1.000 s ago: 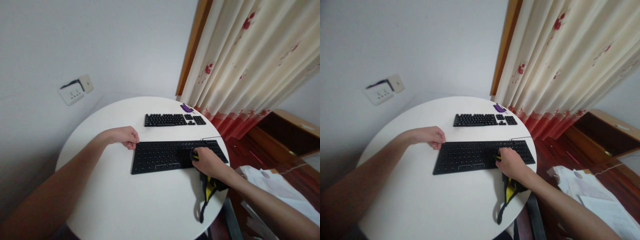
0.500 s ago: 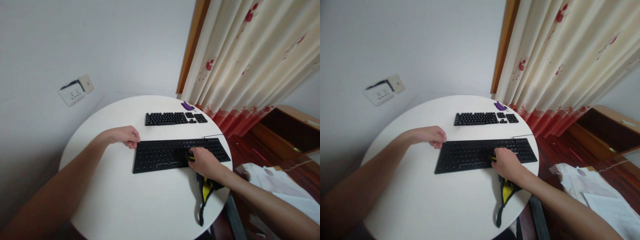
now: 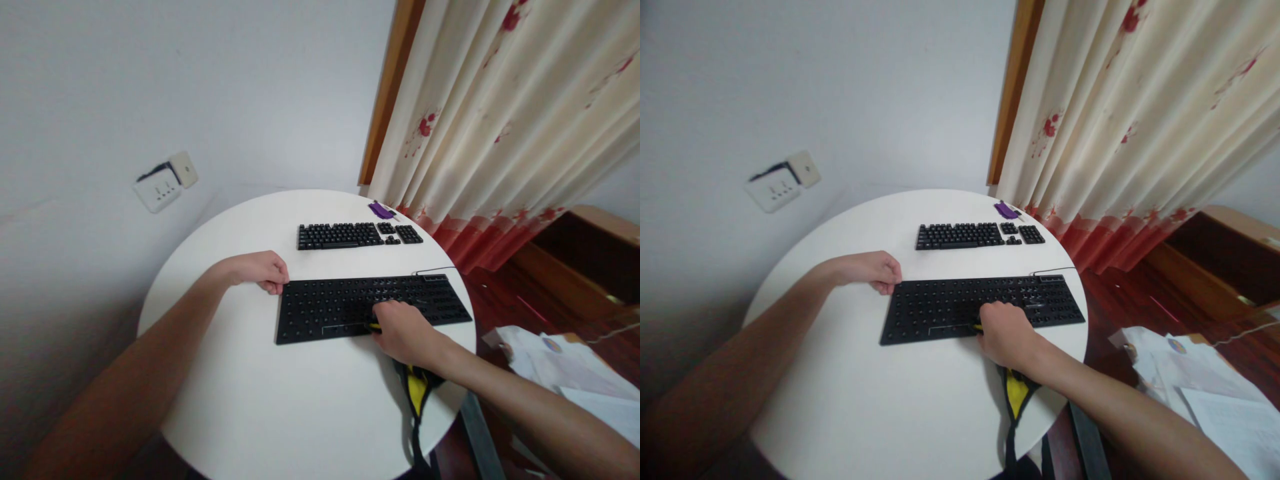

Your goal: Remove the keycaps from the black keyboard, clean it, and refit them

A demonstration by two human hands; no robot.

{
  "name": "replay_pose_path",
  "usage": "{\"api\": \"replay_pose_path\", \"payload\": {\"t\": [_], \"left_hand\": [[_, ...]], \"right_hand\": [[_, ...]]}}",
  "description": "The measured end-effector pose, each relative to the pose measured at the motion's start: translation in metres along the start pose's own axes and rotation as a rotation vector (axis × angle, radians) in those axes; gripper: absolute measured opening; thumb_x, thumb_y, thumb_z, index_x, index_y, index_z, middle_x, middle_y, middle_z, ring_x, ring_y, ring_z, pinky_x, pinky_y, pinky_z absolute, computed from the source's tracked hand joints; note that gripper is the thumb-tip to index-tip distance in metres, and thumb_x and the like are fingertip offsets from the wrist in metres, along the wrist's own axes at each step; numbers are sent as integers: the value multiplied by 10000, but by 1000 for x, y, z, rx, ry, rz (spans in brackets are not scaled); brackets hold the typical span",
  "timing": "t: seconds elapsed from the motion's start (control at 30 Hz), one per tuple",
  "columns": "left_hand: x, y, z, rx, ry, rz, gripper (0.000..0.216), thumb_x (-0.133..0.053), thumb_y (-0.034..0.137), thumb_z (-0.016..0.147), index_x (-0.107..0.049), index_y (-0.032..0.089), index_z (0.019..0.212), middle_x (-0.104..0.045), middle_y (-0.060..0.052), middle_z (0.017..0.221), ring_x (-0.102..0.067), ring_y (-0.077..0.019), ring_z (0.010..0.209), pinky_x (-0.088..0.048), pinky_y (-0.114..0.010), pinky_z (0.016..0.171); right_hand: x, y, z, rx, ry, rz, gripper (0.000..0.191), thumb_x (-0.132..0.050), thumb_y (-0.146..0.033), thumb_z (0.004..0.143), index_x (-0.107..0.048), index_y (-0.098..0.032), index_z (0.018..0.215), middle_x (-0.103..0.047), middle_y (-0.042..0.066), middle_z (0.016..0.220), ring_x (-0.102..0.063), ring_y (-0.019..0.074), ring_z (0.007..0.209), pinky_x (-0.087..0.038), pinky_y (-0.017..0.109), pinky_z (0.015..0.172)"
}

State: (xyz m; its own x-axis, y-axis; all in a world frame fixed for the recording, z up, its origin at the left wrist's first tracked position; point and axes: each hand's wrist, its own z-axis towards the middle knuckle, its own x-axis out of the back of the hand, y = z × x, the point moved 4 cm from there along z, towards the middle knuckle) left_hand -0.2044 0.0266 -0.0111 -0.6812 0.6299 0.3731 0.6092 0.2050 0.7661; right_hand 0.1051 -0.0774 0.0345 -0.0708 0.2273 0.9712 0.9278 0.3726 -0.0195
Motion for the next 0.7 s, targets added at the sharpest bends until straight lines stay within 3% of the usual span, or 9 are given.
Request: {"api": "replay_pose_path", "payload": {"t": [0.23,0.37,0.57,0.7], "left_hand": [[0,-2,2,-6,-6,2,218,-715,330,658,-701,170,804,-746,-48,755,-688,-163,712,-550,-280,718],[-2,4,-3,-5,3,5,217,-702,313,654,-693,157,806,-746,-54,756,-683,-159,707,-542,-269,702],[-3,7,-5,-7,-1,5,196,-694,301,657,-687,164,797,-742,-47,749,-679,-158,703,-536,-272,700],[-4,7,-6,-1,5,8,200,-689,289,659,-685,156,808,-742,-51,748,-678,-161,702,-534,-284,710]], "right_hand": [[2,-4,5,-30,40,68,185,-602,-301,830,-686,-162,922,-742,144,995,-716,305,915,-497,339,761],[-1,-10,6,49,-17,44,227,-635,-279,793,-698,-145,965,-740,165,994,-707,318,931,-490,349,776],[2,-18,7,45,45,122,166,-588,-282,819,-693,-183,900,-750,120,960,-712,295,917,-485,332,758],[-2,-28,8,100,8,72,178,-617,-271,780,-698,-171,903,-749,136,945,-714,306,890,-492,342,743]]}}
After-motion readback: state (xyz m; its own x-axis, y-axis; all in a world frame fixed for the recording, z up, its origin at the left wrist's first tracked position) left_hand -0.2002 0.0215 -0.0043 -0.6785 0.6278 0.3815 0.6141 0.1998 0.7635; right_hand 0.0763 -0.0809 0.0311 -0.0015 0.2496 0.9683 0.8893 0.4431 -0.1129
